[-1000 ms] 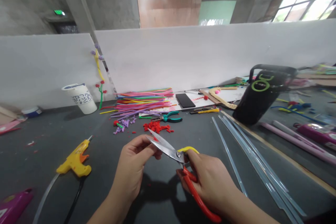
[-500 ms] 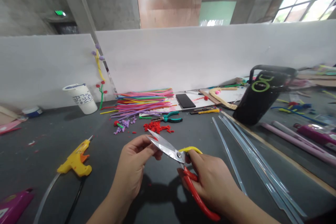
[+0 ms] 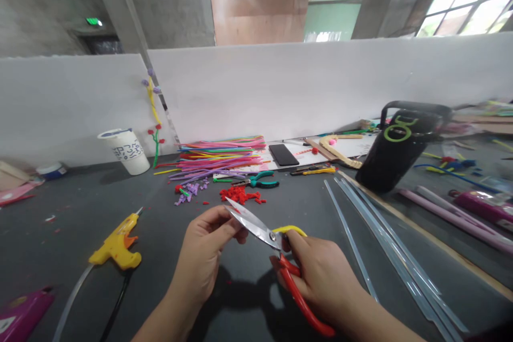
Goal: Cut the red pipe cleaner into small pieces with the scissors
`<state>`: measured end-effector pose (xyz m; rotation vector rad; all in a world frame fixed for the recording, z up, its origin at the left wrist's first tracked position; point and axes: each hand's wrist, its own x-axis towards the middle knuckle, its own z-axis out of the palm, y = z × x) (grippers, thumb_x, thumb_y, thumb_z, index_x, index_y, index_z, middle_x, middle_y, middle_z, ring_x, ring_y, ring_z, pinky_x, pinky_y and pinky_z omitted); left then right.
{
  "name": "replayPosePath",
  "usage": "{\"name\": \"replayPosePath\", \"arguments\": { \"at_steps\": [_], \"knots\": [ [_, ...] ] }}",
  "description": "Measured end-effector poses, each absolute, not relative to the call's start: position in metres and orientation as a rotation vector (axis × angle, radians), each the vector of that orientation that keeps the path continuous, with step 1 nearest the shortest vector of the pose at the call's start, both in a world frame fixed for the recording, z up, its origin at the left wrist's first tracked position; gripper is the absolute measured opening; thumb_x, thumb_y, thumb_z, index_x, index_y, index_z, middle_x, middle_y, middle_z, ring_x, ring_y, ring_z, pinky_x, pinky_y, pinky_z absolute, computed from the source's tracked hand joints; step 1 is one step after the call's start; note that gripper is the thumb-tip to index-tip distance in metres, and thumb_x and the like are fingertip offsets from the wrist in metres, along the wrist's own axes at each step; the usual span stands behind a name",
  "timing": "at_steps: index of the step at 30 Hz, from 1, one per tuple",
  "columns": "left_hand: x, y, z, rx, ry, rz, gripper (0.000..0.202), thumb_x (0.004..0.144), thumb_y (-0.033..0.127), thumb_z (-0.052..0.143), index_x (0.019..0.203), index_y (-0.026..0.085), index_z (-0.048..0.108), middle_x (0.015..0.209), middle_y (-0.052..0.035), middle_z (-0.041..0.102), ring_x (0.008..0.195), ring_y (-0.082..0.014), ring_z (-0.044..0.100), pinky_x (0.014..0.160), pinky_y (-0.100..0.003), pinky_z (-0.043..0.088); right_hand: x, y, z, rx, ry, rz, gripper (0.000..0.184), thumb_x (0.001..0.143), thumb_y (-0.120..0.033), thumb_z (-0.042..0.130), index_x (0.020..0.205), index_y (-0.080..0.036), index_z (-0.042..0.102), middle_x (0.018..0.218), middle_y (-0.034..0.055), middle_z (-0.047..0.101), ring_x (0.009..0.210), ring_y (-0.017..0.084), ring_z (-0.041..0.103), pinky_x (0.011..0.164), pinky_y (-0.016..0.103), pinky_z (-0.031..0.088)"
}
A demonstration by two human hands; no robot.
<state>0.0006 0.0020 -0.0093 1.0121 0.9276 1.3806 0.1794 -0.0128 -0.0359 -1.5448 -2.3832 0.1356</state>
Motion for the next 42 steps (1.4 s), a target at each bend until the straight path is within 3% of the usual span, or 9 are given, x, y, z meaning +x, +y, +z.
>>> {"name": "replayPosePath", "arguments": {
  "at_steps": [18,21,24,29,37,42],
  "knots": [
    [-0.003,0.003,-0.007,1.021,0.905,1.365,0.004,0.066,0.012,0.062,0.067,0.015,0.064,0.057,0.0023,0.061,0.053,-0.0079,0.052,0.053,-0.018,0.042,0.18,-0.011,-0.036,-1.574,-2.346,0.169,0.019,0.074,-0.035,0.043,0.067,-0.018,0.047,0.053,0.0009,0.053,0.047,0.016,0.048,0.045,0.025,0.021],
    [-0.002,0.003,-0.006,0.987,0.945,1.329,0.002,0.064,0.015,0.064,0.064,0.015,0.062,0.056,0.0018,0.061,0.052,-0.008,0.053,0.051,-0.018,0.042,0.18,-0.008,-0.033,-1.556,-2.198,0.367,0.016,0.072,-0.031,0.047,0.062,-0.019,0.045,0.05,-0.0027,0.046,0.045,0.012,0.042,0.045,0.023,0.021],
    [0.002,0.001,-0.006,0.991,0.989,1.212,0.007,0.063,0.017,0.065,0.061,0.014,0.059,0.054,0.0014,0.06,0.049,-0.0082,0.052,0.049,-0.019,0.041,0.177,-0.004,-0.027,-1.425,-1.914,0.803,0.014,0.072,-0.027,0.046,0.06,-0.019,0.044,0.05,-0.0053,0.04,0.045,0.008,0.037,0.043,0.019,0.024],
    [0.011,0.0,-0.01,1.098,1.009,0.99,0.007,0.061,0.016,0.064,0.06,0.012,0.058,0.048,0.002,0.055,0.044,-0.0083,0.048,0.046,-0.02,0.038,0.167,0.004,-0.016,-1.165,-1.507,1.418,0.011,0.067,-0.028,0.053,0.071,-0.018,0.05,0.042,-0.0093,0.038,0.034,0.005,0.033,0.036,0.017,0.027],
    [0.008,0.001,-0.019,1.1,0.899,0.776,0.005,0.062,0.015,0.061,0.064,0.01,0.061,0.052,-0.0004,0.056,0.046,-0.0094,0.05,0.045,-0.02,0.038,0.163,0.006,-0.015,-1.093,-1.512,1.579,0.008,0.067,-0.023,0.052,0.063,-0.017,0.048,0.042,-0.0085,0.044,0.03,0.004,0.036,0.029,0.014,0.026],
    [0.013,-0.002,-0.018,0.936,0.795,0.791,0.021,0.075,0.026,0.052,0.069,0.007,0.061,0.06,-0.0057,0.059,0.049,-0.0094,0.053,0.047,-0.02,0.04,0.162,0.006,-0.015,-1.046,-1.517,1.569,0.006,0.069,-0.022,0.048,0.066,-0.017,0.049,0.045,-0.0072,0.05,0.03,0.003,0.036,0.029,0.013,0.027]
  ]
}}
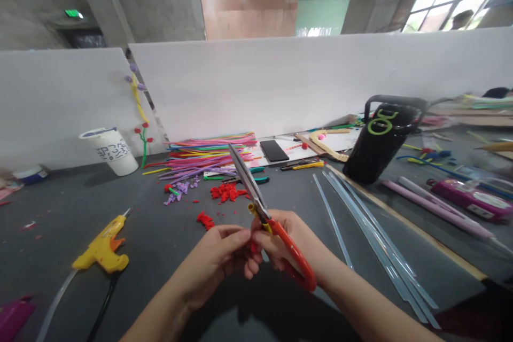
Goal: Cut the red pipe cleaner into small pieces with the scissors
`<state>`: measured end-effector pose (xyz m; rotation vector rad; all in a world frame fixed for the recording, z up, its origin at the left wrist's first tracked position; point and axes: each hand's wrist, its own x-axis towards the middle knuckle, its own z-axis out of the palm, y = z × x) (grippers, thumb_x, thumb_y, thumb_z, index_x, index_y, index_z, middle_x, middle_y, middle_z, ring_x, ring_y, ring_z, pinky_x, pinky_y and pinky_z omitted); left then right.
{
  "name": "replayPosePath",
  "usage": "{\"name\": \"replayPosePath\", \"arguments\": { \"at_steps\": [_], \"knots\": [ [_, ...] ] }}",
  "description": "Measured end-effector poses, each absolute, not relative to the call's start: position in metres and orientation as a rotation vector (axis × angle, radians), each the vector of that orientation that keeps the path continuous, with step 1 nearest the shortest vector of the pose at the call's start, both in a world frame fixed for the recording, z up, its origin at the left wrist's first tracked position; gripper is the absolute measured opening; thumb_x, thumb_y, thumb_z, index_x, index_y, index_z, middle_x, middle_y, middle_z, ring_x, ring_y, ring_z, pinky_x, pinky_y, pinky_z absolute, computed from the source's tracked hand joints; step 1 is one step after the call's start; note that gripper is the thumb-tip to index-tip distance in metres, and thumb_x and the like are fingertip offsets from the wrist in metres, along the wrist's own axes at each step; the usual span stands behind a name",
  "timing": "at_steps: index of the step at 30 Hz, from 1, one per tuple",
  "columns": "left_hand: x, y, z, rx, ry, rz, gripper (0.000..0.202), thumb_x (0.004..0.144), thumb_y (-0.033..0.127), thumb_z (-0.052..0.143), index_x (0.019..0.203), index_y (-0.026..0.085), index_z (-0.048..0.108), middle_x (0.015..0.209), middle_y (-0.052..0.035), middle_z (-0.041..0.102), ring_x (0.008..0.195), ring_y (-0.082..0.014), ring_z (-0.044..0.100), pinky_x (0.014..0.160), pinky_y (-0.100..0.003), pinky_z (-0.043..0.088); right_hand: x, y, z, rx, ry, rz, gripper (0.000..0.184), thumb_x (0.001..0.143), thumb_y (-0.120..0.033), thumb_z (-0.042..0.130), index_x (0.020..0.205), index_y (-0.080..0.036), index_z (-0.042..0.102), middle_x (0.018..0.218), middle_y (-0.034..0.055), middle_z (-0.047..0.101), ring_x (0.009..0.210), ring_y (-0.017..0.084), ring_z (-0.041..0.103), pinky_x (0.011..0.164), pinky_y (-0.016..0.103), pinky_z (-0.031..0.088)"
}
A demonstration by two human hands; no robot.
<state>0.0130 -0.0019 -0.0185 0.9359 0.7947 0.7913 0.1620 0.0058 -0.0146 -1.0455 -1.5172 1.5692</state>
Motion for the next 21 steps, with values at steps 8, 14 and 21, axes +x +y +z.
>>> {"name": "replayPosePath", "arguments": {
  "at_steps": [8,14,21],
  "knots": [
    [0.0082,-0.0009,-0.0209,1.029,0.874,0.691,0.014,0.067,0.019,0.058,0.056,0.012,0.053,0.049,0.0006,0.053,0.04,-0.0057,0.045,0.04,-0.016,0.032,0.158,0.0079,-0.0169,-1.028,-1.386,1.489,0.008,0.069,-0.024,0.049,0.064,-0.018,0.047,0.031,-0.0105,0.038,0.028,0.005,0.034,0.03,0.015,0.027],
    [0.007,0.0039,-0.0188,1.126,1.04,0.742,0.033,0.076,0.037,0.048,0.054,0.012,0.054,0.047,0.0,0.051,0.04,-0.0072,0.045,0.041,-0.018,0.033,0.1611,0.0116,-0.0159,-1.094,-1.399,1.398,0.011,0.068,-0.024,0.049,0.059,-0.018,0.045,0.03,-0.0107,0.034,0.028,0.005,0.032,0.033,0.016,0.029],
    [0.0152,-0.0004,-0.0215,0.895,0.834,0.81,0.021,0.074,0.027,0.055,0.068,0.007,0.06,0.058,-0.0025,0.055,0.048,-0.0066,0.048,0.047,-0.017,0.038,0.1584,0.0099,-0.0187,-1.121,-1.451,1.482,0.006,0.066,-0.019,0.051,0.061,-0.017,0.048,0.037,-0.0093,0.045,0.028,0.004,0.035,0.029,0.014,0.026]
  ]
}}
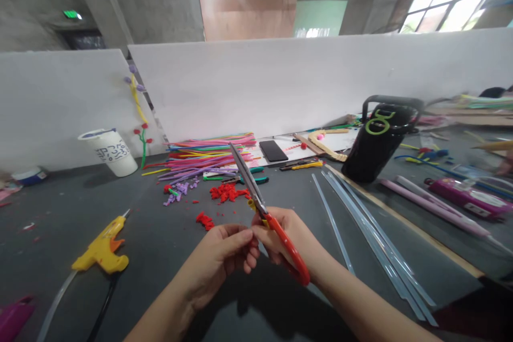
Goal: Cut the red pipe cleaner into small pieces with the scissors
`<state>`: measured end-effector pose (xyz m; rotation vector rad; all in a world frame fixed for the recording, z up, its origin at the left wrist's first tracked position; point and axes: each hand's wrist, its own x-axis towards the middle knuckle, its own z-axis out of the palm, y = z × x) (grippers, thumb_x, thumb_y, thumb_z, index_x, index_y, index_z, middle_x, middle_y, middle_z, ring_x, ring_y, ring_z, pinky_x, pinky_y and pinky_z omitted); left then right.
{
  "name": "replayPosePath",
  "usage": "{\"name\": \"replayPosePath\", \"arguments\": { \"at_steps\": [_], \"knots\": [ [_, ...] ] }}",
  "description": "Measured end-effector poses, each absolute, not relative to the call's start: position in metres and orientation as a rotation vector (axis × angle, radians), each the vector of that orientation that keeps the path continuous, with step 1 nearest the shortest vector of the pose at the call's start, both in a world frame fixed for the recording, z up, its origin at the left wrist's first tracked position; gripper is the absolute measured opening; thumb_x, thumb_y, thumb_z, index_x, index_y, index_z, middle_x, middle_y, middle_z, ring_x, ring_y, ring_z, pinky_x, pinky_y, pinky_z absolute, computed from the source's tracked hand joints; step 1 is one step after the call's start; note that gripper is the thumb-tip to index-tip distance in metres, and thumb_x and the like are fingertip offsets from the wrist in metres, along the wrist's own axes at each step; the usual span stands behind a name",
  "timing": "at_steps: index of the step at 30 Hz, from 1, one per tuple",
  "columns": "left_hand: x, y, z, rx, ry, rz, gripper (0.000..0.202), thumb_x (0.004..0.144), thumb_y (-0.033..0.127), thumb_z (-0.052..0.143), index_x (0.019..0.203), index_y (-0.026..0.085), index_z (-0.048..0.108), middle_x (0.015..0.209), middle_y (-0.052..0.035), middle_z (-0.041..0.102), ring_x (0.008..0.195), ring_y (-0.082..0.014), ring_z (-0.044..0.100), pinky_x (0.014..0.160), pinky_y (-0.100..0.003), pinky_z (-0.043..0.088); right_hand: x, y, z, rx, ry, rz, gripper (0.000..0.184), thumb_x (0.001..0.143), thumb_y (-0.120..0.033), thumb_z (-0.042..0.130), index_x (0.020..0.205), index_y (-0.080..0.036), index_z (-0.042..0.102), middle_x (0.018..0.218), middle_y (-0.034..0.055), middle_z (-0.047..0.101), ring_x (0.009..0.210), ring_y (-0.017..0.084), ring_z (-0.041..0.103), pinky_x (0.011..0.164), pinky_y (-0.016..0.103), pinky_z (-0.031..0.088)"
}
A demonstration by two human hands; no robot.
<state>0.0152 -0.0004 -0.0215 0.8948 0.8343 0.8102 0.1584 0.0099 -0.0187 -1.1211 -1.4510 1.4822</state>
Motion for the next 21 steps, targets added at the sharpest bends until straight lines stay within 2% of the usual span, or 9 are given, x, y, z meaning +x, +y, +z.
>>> {"name": "replayPosePath", "arguments": {
  "at_steps": [6,8,11,13,16,18,21],
  "knots": [
    [0.0115,-0.0021,-0.0237,0.938,0.896,0.765,0.004,0.066,0.013,0.055,0.065,0.01,0.057,0.052,0.0007,0.052,0.042,-0.0053,0.044,0.042,-0.016,0.032,0.1549,0.0066,-0.0145,-1.088,-1.435,1.532,0.008,0.065,-0.022,0.052,0.061,-0.018,0.047,0.033,-0.0102,0.041,0.027,0.004,0.034,0.029,0.014,0.025],
    [0.0092,-0.0014,-0.0228,1.094,0.973,0.675,0.009,0.066,0.015,0.052,0.058,0.012,0.055,0.047,0.0012,0.05,0.04,-0.0059,0.042,0.04,-0.017,0.029,0.1545,0.0072,-0.014,-1.116,-1.426,1.494,0.008,0.066,-0.022,0.05,0.061,-0.019,0.046,0.032,-0.0105,0.039,0.027,0.004,0.034,0.029,0.014,0.025],
    [0.0063,0.0016,-0.0214,1.275,1.121,0.538,0.028,0.072,0.03,0.05,0.049,0.013,0.051,0.041,0.0015,0.047,0.035,-0.0057,0.038,0.036,-0.018,0.023,0.156,0.0099,-0.0148,-1.165,-1.415,1.424,0.008,0.067,-0.021,0.047,0.059,-0.019,0.045,0.03,-0.0109,0.035,0.027,0.005,0.033,0.03,0.015,0.026],
    [0.0055,0.0041,-0.0206,1.289,1.17,0.599,0.029,0.072,0.036,0.051,0.055,0.013,0.055,0.043,0.0018,0.048,0.035,-0.0055,0.037,0.036,-0.018,0.023,0.1575,0.0118,-0.0157,-1.186,-1.413,1.401,0.008,0.066,-0.022,0.048,0.059,-0.018,0.045,0.03,-0.0107,0.035,0.027,0.005,0.033,0.031,0.016,0.027],
    [0.0067,0.0061,-0.0196,1.181,1.091,0.785,0.022,0.071,0.033,0.055,0.07,0.012,0.059,0.058,-0.0019,0.056,0.046,-0.0077,0.046,0.042,-0.018,0.031,0.1583,0.0133,-0.0172,-1.209,-1.417,1.386,0.009,0.066,-0.021,0.049,0.058,-0.018,0.045,0.031,-0.0104,0.037,0.027,0.004,0.033,0.03,0.015,0.026],
    [0.0083,0.0059,-0.0195,1.099,1.038,0.825,0.02,0.07,0.031,0.057,0.072,0.011,0.059,0.064,-0.0036,0.058,0.052,-0.0089,0.05,0.045,-0.018,0.034,0.1575,0.0136,-0.0181,-1.218,-1.418,1.383,0.009,0.066,-0.021,0.049,0.058,-0.018,0.045,0.031,-0.0107,0.038,0.027,0.004,0.033,0.03,0.015,0.026],
    [0.0095,0.0047,-0.02,1.056,1.053,0.813,0.017,0.068,0.027,0.06,0.07,0.011,0.058,0.06,-0.0017,0.057,0.049,-0.0075,0.049,0.044,-0.017,0.034,0.1557,0.0138,-0.0189,-1.217,-1.414,1.382,0.007,0.065,-0.02,0.049,0.059,-0.018,0.046,0.03,-0.0112,0.037,0.026,0.004,0.033,0.029,0.014,0.025]
  ]
}}
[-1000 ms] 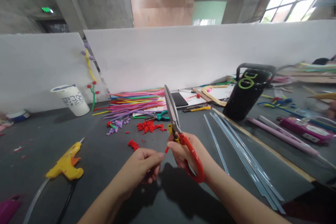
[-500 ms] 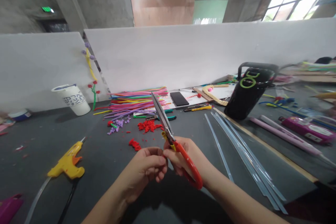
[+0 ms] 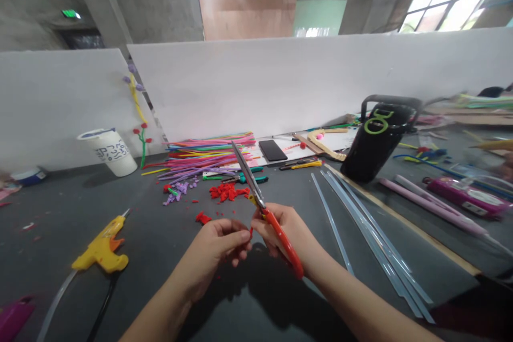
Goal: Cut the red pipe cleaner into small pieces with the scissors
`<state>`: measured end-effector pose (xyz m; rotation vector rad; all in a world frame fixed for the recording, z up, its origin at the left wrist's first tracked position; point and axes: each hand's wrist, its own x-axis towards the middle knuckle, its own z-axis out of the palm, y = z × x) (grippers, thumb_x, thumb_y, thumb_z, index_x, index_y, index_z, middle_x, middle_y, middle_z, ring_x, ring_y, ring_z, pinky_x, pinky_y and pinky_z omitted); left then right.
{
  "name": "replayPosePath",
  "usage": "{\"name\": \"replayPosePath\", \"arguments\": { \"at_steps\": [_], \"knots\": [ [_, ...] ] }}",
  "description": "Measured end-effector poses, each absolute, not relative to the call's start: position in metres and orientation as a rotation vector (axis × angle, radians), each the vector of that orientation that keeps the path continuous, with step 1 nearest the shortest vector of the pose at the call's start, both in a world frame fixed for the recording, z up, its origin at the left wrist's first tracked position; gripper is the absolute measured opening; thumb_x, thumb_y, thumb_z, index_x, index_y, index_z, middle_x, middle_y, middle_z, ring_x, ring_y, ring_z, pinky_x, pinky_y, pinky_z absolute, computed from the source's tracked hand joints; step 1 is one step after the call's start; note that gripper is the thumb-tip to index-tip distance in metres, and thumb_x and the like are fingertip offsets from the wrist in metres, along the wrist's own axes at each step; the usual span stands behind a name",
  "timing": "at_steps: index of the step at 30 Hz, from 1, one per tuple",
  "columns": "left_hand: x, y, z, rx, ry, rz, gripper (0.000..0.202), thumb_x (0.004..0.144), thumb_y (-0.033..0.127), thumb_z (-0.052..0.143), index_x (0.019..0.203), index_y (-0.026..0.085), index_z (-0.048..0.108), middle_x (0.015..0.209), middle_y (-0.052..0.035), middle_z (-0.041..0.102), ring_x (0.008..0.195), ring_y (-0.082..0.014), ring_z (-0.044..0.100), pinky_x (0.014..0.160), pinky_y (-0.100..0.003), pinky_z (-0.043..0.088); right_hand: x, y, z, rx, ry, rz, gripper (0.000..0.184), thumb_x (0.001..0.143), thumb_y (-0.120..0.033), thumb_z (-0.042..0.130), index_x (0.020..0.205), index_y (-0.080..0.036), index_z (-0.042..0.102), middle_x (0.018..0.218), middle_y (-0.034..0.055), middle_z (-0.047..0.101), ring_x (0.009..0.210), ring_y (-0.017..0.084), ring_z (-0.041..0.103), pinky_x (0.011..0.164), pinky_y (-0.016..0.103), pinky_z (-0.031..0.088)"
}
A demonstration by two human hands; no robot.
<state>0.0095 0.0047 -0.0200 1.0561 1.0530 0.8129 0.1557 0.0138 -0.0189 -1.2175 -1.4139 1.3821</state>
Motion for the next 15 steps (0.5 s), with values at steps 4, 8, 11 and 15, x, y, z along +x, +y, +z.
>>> {"name": "replayPosePath", "arguments": {
  "at_steps": [4,8,11,15],
  "knots": [
    [0.009,0.0039,-0.0202,1.051,1.028,0.828,0.016,0.069,0.026,0.06,0.064,0.011,0.056,0.057,-0.0007,0.055,0.047,-0.0064,0.047,0.044,-0.017,0.033,0.155,0.0142,-0.0181,-1.205,-1.39,1.385,0.008,0.067,-0.021,0.047,0.059,-0.019,0.046,0.03,-0.0107,0.037,0.027,0.005,0.034,0.03,0.015,0.026],
    [0.0094,0.0038,-0.0204,0.992,0.978,0.836,0.018,0.071,0.029,0.058,0.073,0.011,0.059,0.063,-0.0031,0.058,0.052,-0.0082,0.05,0.047,-0.018,0.036,0.1547,0.0144,-0.0187,-1.188,-1.365,1.392,0.009,0.067,-0.023,0.049,0.06,-0.018,0.047,0.031,-0.0098,0.039,0.028,0.005,0.034,0.031,0.015,0.026],
    [0.0096,0.0036,-0.0216,1.007,0.984,0.832,0.017,0.069,0.028,0.06,0.069,0.011,0.059,0.06,-0.0019,0.057,0.05,-0.0075,0.049,0.047,-0.018,0.035,0.153,0.0143,-0.0208,-1.173,-1.347,1.404,0.011,0.066,-0.026,0.052,0.059,-0.018,0.046,0.032,-0.0098,0.039,0.027,0.005,0.033,0.03,0.015,0.024],
    [0.0098,0.0037,-0.0232,1.03,0.997,0.847,0.015,0.066,0.027,0.062,0.065,0.012,0.057,0.055,0.0003,0.055,0.045,-0.0068,0.046,0.044,-0.018,0.033,0.1541,0.0162,-0.0222,-1.137,-1.299,1.403,0.021,0.067,-0.031,0.053,0.053,-0.019,0.043,0.03,-0.0094,0.036,0.027,0.006,0.034,0.032,0.017,0.028]
  ]
}}
